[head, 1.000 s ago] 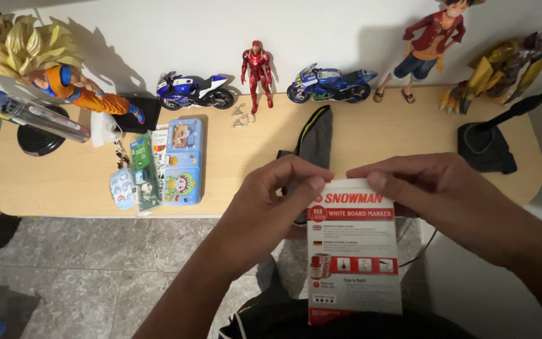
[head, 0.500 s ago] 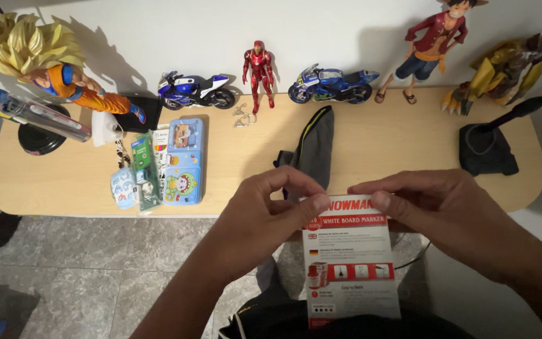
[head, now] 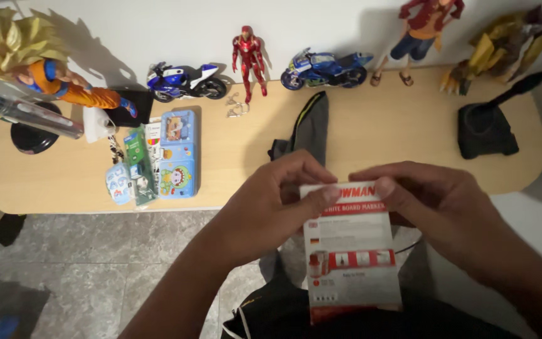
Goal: The person wipes a blue marker with a yellow cloth, then opens a box of whiteboard markers. They remove several markers from the box, place them on the table, and then put the remaining markers back into the box before closing it and placing it in a drawer.
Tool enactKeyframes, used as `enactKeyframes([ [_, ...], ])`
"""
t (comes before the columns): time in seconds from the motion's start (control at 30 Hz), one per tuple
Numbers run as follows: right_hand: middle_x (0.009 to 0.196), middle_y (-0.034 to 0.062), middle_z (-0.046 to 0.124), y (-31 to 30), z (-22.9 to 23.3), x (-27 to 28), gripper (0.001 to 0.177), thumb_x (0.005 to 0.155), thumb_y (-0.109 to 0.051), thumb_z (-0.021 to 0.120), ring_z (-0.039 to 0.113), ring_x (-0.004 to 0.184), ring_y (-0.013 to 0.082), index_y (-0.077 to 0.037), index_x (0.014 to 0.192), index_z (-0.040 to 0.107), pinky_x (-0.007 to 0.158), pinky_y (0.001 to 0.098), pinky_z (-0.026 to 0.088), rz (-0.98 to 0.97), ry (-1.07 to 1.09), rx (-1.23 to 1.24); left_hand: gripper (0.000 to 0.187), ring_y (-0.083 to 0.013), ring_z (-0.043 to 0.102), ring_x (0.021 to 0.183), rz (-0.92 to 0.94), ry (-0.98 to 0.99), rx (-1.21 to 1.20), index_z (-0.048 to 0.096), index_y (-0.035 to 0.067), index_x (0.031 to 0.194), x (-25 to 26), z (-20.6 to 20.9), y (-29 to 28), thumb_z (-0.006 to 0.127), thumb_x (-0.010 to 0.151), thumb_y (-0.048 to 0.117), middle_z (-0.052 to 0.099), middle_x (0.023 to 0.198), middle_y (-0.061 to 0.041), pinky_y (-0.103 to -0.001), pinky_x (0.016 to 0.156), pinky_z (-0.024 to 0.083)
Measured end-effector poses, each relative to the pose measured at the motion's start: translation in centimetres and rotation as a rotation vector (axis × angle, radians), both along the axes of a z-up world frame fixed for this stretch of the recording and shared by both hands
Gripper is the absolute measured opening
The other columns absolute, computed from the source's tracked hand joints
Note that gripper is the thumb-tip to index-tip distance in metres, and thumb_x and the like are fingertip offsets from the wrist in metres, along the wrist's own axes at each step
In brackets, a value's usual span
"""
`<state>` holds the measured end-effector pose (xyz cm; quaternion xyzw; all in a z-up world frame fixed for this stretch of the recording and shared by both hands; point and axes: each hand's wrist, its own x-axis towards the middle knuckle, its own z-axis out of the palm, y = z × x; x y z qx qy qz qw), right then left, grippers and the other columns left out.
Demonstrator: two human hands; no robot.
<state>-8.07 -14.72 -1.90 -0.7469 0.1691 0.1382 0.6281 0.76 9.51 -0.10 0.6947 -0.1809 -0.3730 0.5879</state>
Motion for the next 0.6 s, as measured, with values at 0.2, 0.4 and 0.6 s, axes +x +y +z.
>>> enactKeyframes([
  [0.2,0.116,0.0135,0.075,-3.4,-10.4,-4.2,0.052,0.102,-0.035,0.053,0.075,0.101,0.0280,0.000,0.140,0.059,0.090,0.0436,0.057,-0.134,0.210,0.012,0.025,-0.0114,0.069,0.077,0.255,-0.315,0.126,0.066,0.007,0.107,-1.7,-1.0,-2.8,0.073,0.092,0.026,0.071,0.090,-0.004,-0.028,0.067,0.057],
  [0.4,0.107,0.0234,0.071,-9.5,-19.1,-7.3,0.089,0.095,-0.031,0.060,0.071,0.100,0.0349,-0.006,0.168,0.015,0.091,0.0465,0.057,0.348,0.341,-0.737,0.020,-0.0103,0.070,0.090,0.319,-0.398,0.048,0.068,0.008,0.108,-2.5,-1.8,-5.1,0.073,0.096,0.023,0.074,0.097,-0.004,-0.028,0.077,0.056],
  [0.6,0.124,0.0204,0.063,-10.2,-17.3,-5.9,0.095,0.092,-0.041,0.056,0.068,0.112,0.0394,-0.029,0.164,-0.004,0.095,0.0557,0.055,0.508,0.413,-0.983,0.024,-0.0104,0.066,0.073,0.394,-0.211,0.069,0.065,0.010,0.108,-4.0,-1.3,-7.2,0.073,0.090,0.024,0.070,0.095,-0.002,-0.028,0.063,0.056],
])
